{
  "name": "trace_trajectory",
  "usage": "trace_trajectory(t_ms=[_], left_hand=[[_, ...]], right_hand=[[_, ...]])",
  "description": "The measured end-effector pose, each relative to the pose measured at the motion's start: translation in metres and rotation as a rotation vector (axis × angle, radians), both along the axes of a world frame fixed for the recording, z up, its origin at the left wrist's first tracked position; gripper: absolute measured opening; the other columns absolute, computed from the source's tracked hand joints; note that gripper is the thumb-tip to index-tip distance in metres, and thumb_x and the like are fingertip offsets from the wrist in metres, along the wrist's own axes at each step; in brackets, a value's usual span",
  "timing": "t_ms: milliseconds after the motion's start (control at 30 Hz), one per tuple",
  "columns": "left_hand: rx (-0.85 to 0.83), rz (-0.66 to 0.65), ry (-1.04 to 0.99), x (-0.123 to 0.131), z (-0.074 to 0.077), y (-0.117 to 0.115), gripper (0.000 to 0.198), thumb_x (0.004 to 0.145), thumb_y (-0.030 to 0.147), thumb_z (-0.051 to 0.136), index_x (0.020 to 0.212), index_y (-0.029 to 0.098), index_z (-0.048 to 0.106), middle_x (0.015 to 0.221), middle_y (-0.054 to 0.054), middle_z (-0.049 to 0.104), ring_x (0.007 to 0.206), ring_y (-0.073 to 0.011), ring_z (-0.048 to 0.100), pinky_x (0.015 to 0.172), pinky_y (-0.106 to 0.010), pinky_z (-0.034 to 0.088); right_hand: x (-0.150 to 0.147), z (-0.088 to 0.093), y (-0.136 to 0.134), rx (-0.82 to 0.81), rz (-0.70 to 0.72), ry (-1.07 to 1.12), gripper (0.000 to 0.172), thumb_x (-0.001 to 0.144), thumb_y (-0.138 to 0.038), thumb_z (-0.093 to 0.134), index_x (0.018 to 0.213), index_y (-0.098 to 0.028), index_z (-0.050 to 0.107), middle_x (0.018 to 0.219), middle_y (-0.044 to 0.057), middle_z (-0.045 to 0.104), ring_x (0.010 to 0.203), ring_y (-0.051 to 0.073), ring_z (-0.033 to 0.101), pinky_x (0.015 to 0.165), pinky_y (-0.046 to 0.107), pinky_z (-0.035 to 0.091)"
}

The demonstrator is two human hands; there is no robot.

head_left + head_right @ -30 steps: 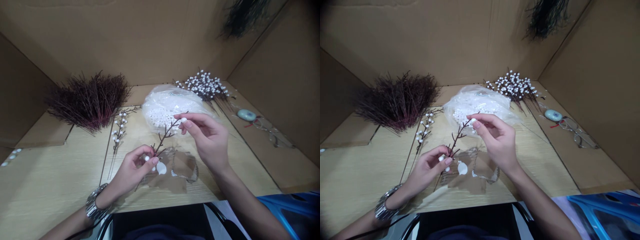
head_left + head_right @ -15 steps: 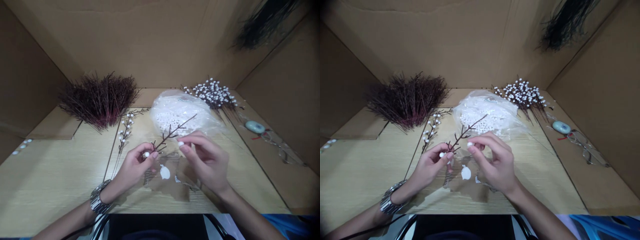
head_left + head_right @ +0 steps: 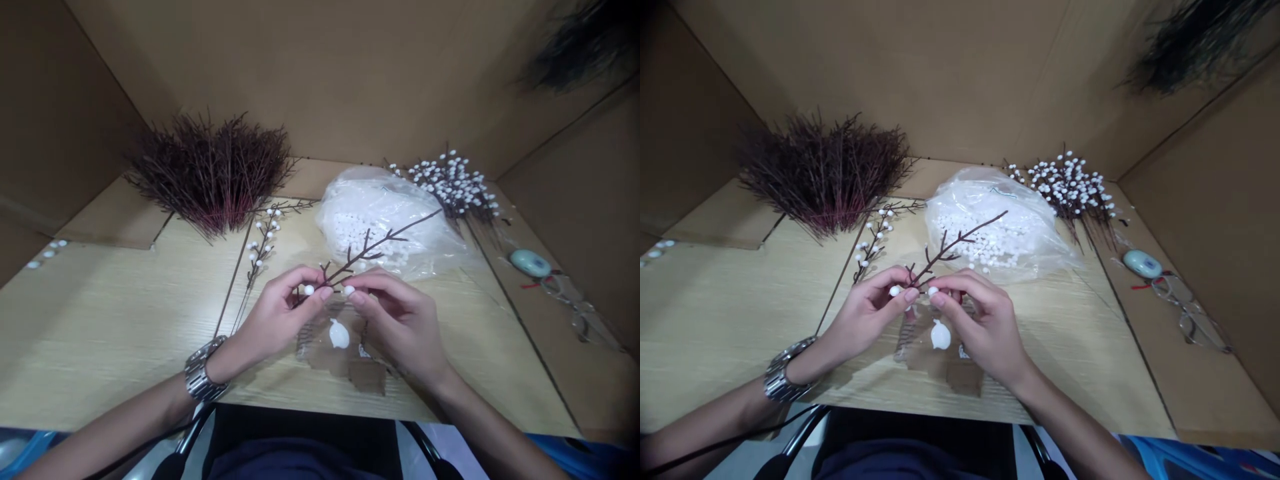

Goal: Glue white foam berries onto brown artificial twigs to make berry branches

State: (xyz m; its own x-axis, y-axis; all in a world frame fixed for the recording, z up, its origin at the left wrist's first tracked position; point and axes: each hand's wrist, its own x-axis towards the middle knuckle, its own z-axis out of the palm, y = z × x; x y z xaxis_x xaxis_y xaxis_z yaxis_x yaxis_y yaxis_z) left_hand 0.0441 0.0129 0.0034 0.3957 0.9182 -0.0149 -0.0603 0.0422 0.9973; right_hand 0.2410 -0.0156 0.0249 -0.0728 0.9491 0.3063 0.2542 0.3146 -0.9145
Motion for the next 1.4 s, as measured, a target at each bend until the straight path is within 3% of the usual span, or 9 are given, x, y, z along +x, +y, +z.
trace_trajectory(t_ms=[300,767,1033,1400], left_hand=[[0.119,-0.005,0.114,-0.002,0.002,0.001,0.014,0.097,0.035,0.067,0.102,0.021,0.070,0.099,-0.002,0.070,0.094,-0.0197,0.066,0.074,-0.029,0.054],[0.113,0.015,0.125,-0.001,0.004,-0.002,0.015,0.097,0.033,0.066,0.102,0.020,0.069,0.097,-0.003,0.072,0.086,-0.0180,0.067,0.072,-0.028,0.051],[0.029,0.004,0.078,-0.001,0.007,-0.005,0.015,0.096,0.034,0.067,0.101,0.021,0.070,0.091,0.001,0.071,0.077,-0.0164,0.066,0.071,-0.028,0.051],[0.058,0.016,0.118,-0.001,0.006,-0.001,0.016,0.096,0.034,0.067,0.096,0.019,0.070,0.095,-0.003,0.071,0.083,-0.0169,0.063,0.074,-0.028,0.049]], right_hand=[[0.000,-0.003,-0.001,0.001,0.000,-0.031,0.012,0.093,-0.022,0.070,0.102,-0.027,0.076,0.094,0.001,0.075,0.087,0.017,0.068,0.073,0.033,0.052],[-0.003,-0.015,-0.004,0.129,-0.016,-0.060,0.026,0.091,-0.012,0.070,0.109,-0.030,0.076,0.098,0.001,0.078,0.088,0.018,0.071,0.076,0.036,0.056],[-0.006,-0.014,-0.003,0.212,-0.006,-0.051,0.040,0.089,-0.008,0.069,0.116,-0.038,0.075,0.096,0.002,0.078,0.083,0.023,0.071,0.071,0.042,0.058],[-0.004,-0.015,-0.003,0.282,0.012,-0.086,0.044,0.087,-0.005,0.070,0.119,-0.035,0.075,0.097,0.002,0.079,0.081,0.021,0.073,0.071,0.041,0.058]])
